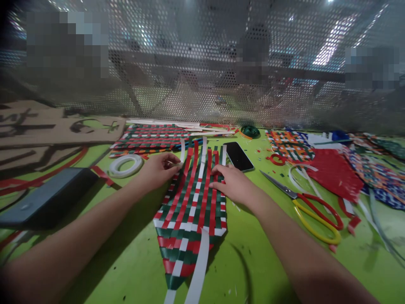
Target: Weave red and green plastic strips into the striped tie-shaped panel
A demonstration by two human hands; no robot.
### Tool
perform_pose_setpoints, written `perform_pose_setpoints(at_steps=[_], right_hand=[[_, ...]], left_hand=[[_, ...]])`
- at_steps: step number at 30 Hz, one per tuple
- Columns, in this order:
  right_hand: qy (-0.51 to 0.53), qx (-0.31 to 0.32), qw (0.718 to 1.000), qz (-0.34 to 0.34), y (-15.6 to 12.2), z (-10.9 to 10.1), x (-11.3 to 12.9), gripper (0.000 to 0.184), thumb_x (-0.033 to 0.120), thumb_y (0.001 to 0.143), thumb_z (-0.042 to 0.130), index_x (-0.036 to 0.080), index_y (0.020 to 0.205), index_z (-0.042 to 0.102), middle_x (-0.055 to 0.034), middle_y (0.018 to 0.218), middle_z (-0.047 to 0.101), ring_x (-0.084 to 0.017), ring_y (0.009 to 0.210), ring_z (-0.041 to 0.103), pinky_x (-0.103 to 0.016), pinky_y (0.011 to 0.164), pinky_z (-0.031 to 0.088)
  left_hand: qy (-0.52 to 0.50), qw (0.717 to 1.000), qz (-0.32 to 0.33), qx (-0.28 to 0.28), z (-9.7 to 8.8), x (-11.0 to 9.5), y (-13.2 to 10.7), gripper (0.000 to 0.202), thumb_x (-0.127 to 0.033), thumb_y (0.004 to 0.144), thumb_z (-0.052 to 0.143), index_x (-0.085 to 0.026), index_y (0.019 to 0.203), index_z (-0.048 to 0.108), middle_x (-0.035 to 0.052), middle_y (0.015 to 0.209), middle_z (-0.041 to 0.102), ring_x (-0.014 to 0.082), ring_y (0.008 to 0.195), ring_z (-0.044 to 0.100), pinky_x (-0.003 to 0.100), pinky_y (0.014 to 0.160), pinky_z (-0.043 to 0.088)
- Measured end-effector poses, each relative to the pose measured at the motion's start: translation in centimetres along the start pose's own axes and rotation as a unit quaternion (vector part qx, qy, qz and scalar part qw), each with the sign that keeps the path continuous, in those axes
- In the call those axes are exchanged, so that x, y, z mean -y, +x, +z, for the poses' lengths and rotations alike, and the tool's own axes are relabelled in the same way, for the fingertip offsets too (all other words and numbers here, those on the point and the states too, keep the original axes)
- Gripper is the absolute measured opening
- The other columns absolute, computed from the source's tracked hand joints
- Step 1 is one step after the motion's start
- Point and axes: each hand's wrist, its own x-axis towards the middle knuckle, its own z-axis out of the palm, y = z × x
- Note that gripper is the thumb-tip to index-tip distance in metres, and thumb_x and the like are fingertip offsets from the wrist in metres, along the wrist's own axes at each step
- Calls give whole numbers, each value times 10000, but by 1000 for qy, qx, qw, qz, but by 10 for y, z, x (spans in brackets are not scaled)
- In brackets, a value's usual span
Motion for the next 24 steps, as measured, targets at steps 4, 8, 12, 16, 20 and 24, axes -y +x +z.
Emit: perform_pose_setpoints(at_steps=[4, 8, 12, 16, 20, 24], right_hand=[[9, 1, 1000, 2, 0, -1, 1, 337, 406, 911, 692, 285, 1224, 662, -95, 1202, 654, -249, 995, 655, -396, 861, 515], [7, 5, 1000, 2, 1, -1, 1, 339, 404, 910, 693, 290, 1228, 661, -89, 1211, 654, -251, 1010, 654, -402, 874, 514], [7, 2, 1000, 0, 1, 0, -2, 359, 399, 915, 693, 281, 1252, 650, -104, 1233, 645, -254, 1013, 657, -396, 870, 518], [12, -3, 1000, -5, 1, 1, -3, 358, 403, 906, 702, 287, 1242, 656, -99, 1221, 649, -256, 996, 661, -400, 858, 525], [12, 1, 1000, -3, 1, 0, -2, 334, 400, 919, 682, 289, 1233, 659, -98, 1217, 647, -258, 1009, 653, -411, 869, 522], [12, 2, 1000, -3, 2, 0, -3, 371, 437, 906, 699, 285, 1241, 661, -107, 1224, 645, -258, 992, 651, -419, 867, 527]], left_hand=[[63, 997, -45, -19, -7, -4, -1, 316, -514, 704, 780, -215, 784, 714, 36, 758, 744, 219, 707, 680, 301, 612, 488], [109, 994, -9, -10, -9, -6, -1, 321, -559, 727, 763, -238, 727, 771, 40, 723, 745, 216, 664, 661, 304, 573, 453], [107, 994, 33, 5, -10, -5, -2, 287, -512, 762, 730, -237, 796, 804, 41, 781, 762, 214, 694, 678, 295, 607, 480], [40, 999, 20, 32, -14, -3, -1, 277, -476, 775, 721, -228, 859, 810, 32, 833, 791, 224, 761, 714, 298, 689, 534], [-19, 999, -10, 44, -19, 2, 3, 299, -465, 778, 733, -231, 945, 815, 30, 905, 810, 236, 842, 735, 314, 762, 558], [-56, 995, -49, 66, -21, 7, 7, 363, -468, 732, 797, -222, 998, 806, 42, 922, 812, 239, 880, 744, 322, 799, 570]])
